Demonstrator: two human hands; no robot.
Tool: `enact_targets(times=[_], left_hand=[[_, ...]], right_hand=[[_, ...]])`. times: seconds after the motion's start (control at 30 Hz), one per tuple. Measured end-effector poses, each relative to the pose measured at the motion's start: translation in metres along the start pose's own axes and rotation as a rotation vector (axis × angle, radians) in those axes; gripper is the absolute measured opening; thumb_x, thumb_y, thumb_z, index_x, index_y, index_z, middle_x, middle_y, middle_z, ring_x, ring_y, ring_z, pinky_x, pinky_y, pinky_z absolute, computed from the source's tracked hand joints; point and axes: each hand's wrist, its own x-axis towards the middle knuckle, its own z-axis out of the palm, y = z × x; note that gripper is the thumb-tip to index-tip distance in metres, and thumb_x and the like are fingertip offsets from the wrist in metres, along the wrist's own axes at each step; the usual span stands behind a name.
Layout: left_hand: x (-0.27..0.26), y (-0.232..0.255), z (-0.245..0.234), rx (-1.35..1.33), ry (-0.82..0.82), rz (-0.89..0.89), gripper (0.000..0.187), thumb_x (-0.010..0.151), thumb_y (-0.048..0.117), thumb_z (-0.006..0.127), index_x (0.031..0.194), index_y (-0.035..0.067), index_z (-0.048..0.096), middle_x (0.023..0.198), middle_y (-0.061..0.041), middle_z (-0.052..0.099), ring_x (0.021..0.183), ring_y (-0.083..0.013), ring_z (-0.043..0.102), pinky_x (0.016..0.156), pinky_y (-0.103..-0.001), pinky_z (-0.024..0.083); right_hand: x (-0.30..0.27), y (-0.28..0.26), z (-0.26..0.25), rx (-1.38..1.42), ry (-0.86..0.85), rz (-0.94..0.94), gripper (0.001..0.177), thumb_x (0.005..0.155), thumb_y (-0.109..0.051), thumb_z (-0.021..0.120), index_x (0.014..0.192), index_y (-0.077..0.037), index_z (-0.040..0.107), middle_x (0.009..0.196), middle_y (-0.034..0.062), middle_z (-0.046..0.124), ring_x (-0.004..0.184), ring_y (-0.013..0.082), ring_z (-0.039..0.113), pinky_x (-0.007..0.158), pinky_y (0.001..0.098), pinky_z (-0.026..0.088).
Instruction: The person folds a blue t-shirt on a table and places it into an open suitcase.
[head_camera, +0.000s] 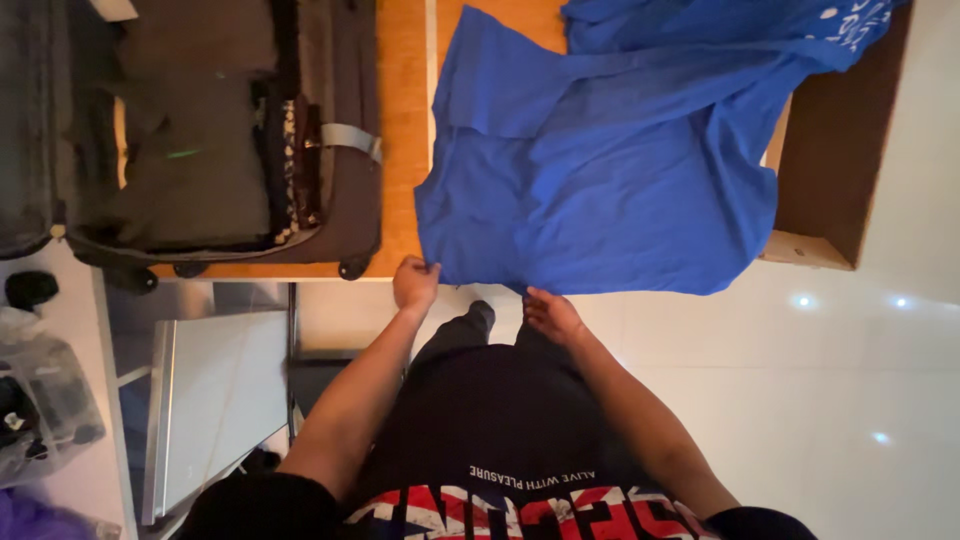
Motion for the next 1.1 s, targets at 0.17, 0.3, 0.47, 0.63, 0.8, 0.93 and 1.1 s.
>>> enact_targets(times=[0.17, 0.3, 0.47, 0.63, 0.8, 0.93, 1.1], left_hand=[[0.01, -0.011, 0.004, 0.013, -0.003, 0.139, 0.024, 0.085, 0.028, 0.076, 0.089, 0.006, 0.069, 0.088, -0.015, 0.074, 0.087, -0.035, 0.07, 0.08, -0.043, 0.054], [0.005, -0.009, -0.004, -0.131, 0.021, 0.169, 0.025, 0.093, 0.026, 0.071, 0.094, 0.003, 0.063, 0.086, -0.018, 0.07, 0.084, -0.0364, 0.068, 0.08, -0.044, 0.053], [0.003, 0.021, -0.016, -0.226, 0.012, 0.238, 0.025, 0.091, 0.02, 0.073, 0.097, 0.001, 0.058, 0.086, -0.016, 0.068, 0.082, -0.0301, 0.069, 0.079, -0.04, 0.054], [0.028, 0.107, -0.02, -0.804, -0.197, -0.214, 0.036, 0.086, 0.013, 0.074, 0.114, 0.003, 0.054, 0.095, -0.011, 0.066, 0.078, -0.0252, 0.067, 0.057, -0.042, 0.051], [0.084, 0.186, -0.013, -1.001, -0.271, -0.278, 0.05, 0.086, 0.01, 0.072, 0.129, 0.008, 0.046, 0.102, -0.01, 0.062, 0.081, -0.0217, 0.066, 0.058, -0.038, 0.056], [0.116, 0.193, 0.006, -1.208, -0.221, 0.241, 0.047, 0.093, 0.011, 0.068, 0.135, 0.009, 0.048, 0.114, -0.011, 0.07, 0.096, -0.0186, 0.068, 0.076, -0.029, 0.054], [0.118, 0.149, 0.025, -0.601, 0.226, 0.115, 0.027, 0.083, 0.011, 0.079, 0.104, 0.004, 0.065, 0.094, -0.007, 0.069, 0.088, -0.0196, 0.066, 0.078, -0.034, 0.054]], right_hand=[[-0.004, -0.008, 0.004, -0.077, 0.162, -0.01, 0.052, 0.081, -0.04, 0.078, 0.122, -0.012, 0.062, 0.112, 0.0027, 0.061, 0.103, 0.0188, 0.058, 0.089, 0.0385, 0.051], [-0.033, -0.015, -0.002, -0.169, 0.095, -0.204, 0.04, 0.087, -0.035, 0.082, 0.109, -0.008, 0.063, 0.095, 0.0036, 0.058, 0.086, 0.0196, 0.05, 0.071, 0.0384, 0.041], [-0.058, -0.046, 0.009, -0.201, 0.216, -0.404, 0.017, 0.085, -0.03, 0.073, 0.087, -0.014, 0.069, 0.081, -0.0056, 0.069, 0.079, 0.0078, 0.063, 0.068, 0.0266, 0.045], [-0.047, -0.104, 0.007, 0.088, -0.04, -0.717, 0.04, 0.096, -0.021, 0.077, 0.068, -0.019, 0.049, 0.064, -0.0055, 0.047, 0.06, 0.0101, 0.044, 0.055, 0.0283, 0.035], [-0.051, -0.191, 0.022, 0.176, -0.154, -0.601, 0.022, 0.098, -0.024, 0.072, 0.081, -0.018, 0.059, 0.067, -0.0045, 0.051, 0.061, 0.0118, 0.047, 0.055, 0.0293, 0.037], [-0.055, -0.232, 0.033, 0.181, -0.036, -0.53, 0.026, 0.089, -0.024, 0.062, 0.114, -0.026, 0.064, 0.097, -0.0086, 0.071, 0.09, 0.0088, 0.068, 0.076, 0.0299, 0.055], [-0.025, -0.222, 0.001, -0.092, 0.181, -0.606, 0.031, 0.092, -0.022, 0.067, 0.123, -0.019, 0.059, 0.101, -0.0036, 0.07, 0.086, 0.0098, 0.066, 0.069, 0.0285, 0.052]])
